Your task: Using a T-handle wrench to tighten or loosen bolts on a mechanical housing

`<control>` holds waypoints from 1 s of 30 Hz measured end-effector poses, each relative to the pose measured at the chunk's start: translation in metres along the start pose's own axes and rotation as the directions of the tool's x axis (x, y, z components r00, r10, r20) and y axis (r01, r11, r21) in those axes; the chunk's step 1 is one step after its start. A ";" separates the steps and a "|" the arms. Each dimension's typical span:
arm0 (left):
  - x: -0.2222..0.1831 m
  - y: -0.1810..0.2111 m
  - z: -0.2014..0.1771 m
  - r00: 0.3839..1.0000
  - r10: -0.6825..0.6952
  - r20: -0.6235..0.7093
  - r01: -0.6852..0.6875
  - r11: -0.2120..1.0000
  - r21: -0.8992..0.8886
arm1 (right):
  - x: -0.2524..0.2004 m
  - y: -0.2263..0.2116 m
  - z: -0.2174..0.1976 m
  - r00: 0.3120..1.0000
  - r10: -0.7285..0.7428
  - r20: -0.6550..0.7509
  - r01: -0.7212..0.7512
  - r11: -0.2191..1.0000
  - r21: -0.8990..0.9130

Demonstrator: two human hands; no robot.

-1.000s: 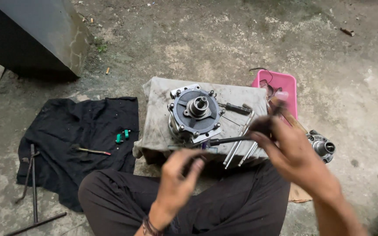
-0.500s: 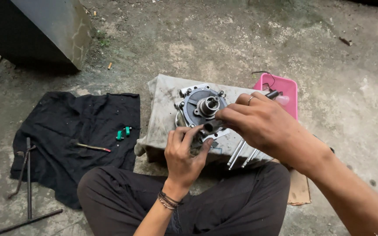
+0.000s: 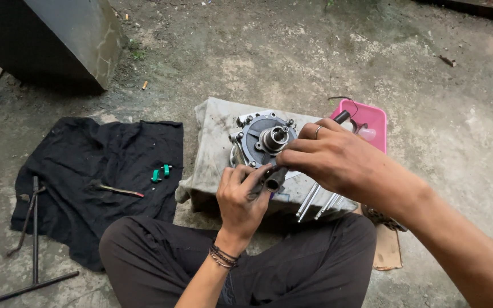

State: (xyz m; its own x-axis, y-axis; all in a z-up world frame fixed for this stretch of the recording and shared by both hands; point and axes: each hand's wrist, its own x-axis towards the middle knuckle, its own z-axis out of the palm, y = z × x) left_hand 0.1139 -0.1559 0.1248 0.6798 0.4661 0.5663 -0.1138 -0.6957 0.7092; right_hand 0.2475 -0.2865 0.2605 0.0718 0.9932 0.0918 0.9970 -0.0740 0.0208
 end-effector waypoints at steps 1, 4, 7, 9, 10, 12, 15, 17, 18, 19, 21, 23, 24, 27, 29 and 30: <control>0.001 0.000 -0.001 1.000 0.001 -0.001 -0.001 1.000 -0.001 | 0.001 0.002 0.000 1.000 0.000 0.000 0.000 1.000 -0.002; 0.002 0.001 -0.004 1.000 0.001 0.014 0.000 0.999 -0.035 | 0.003 0.007 -0.001 0.999 -0.007 0.045 0.006 0.999 0.038; 0.003 0.001 -0.005 1.000 -0.010 0.020 0.011 0.999 -0.033 | 0.006 0.010 -0.002 0.998 -0.066 0.019 0.064 0.995 0.076; 0.004 0.001 -0.006 1.000 0.001 0.028 0.000 0.999 -0.043 | 0.006 0.012 0.000 0.995 -0.089 0.043 0.083 0.988 0.130; 0.004 0.000 -0.006 1.000 0.000 0.025 0.001 0.999 -0.043 | 0.007 0.011 0.000 0.995 -0.092 0.044 0.085 0.988 0.129; 0.003 -0.001 -0.005 1.000 0.001 0.026 0.000 0.999 -0.053 | 0.009 0.011 -0.002 0.992 -0.088 0.091 0.073 0.984 0.162; 0.004 0.001 -0.007 1.000 -0.010 0.023 0.012 0.998 -0.063 | 0.009 0.011 -0.005 0.992 -0.091 0.085 0.074 0.981 0.181; 0.005 0.001 -0.008 1.000 -0.008 0.021 0.009 0.998 -0.062 | 0.011 0.009 -0.006 0.991 -0.092 0.096 0.074 0.982 0.174; 0.005 0.001 -0.008 1.000 -0.005 0.023 0.006 0.998 -0.062 | 0.011 0.008 -0.008 0.990 -0.091 0.108 0.072 0.983 0.168; 0.005 0.002 -0.008 1.000 -0.007 0.024 0.009 0.998 -0.063 | 0.012 0.007 -0.010 0.990 -0.091 0.110 0.072 0.983 0.169; 0.005 0.003 -0.007 1.000 0.004 0.006 -0.004 1.000 -0.027 | 0.013 0.005 -0.014 0.990 -0.101 0.098 0.082 0.981 0.178; 0.003 0.002 -0.002 1.000 0.007 -0.009 -0.007 0.999 -0.031 | 0.015 0.004 -0.011 0.990 -0.096 0.101 0.077 0.981 0.179; 0.002 0.001 0.000 1.000 0.009 -0.023 -0.010 0.999 -0.034 | 0.015 0.004 -0.009 0.990 -0.092 0.103 0.072 0.981 0.181; 0.002 0.004 -0.001 0.999 0.018 -0.034 -0.017 1.000 0.005 | 0.018 -0.005 -0.023 0.988 0.007 0.155 -0.031 0.988 0.150; 0.000 0.006 0.001 0.999 0.016 -0.047 -0.016 1.000 0.008 | 0.020 -0.007 -0.025 0.977 0.071 0.199 -0.097 0.987 0.127; 0.000 0.007 0.002 0.998 0.013 -0.063 -0.013 1.000 0.011 | 0.022 -0.007 -0.027 0.961 0.132 0.243 -0.161 0.982 0.101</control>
State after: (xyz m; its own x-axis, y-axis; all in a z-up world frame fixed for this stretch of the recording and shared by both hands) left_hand 0.1146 -0.1613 0.1290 0.6314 0.4903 0.6009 -0.1141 -0.7076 0.6973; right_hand 0.2410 -0.2668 0.2891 0.2077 0.9665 -0.1510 0.9702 -0.2232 -0.0947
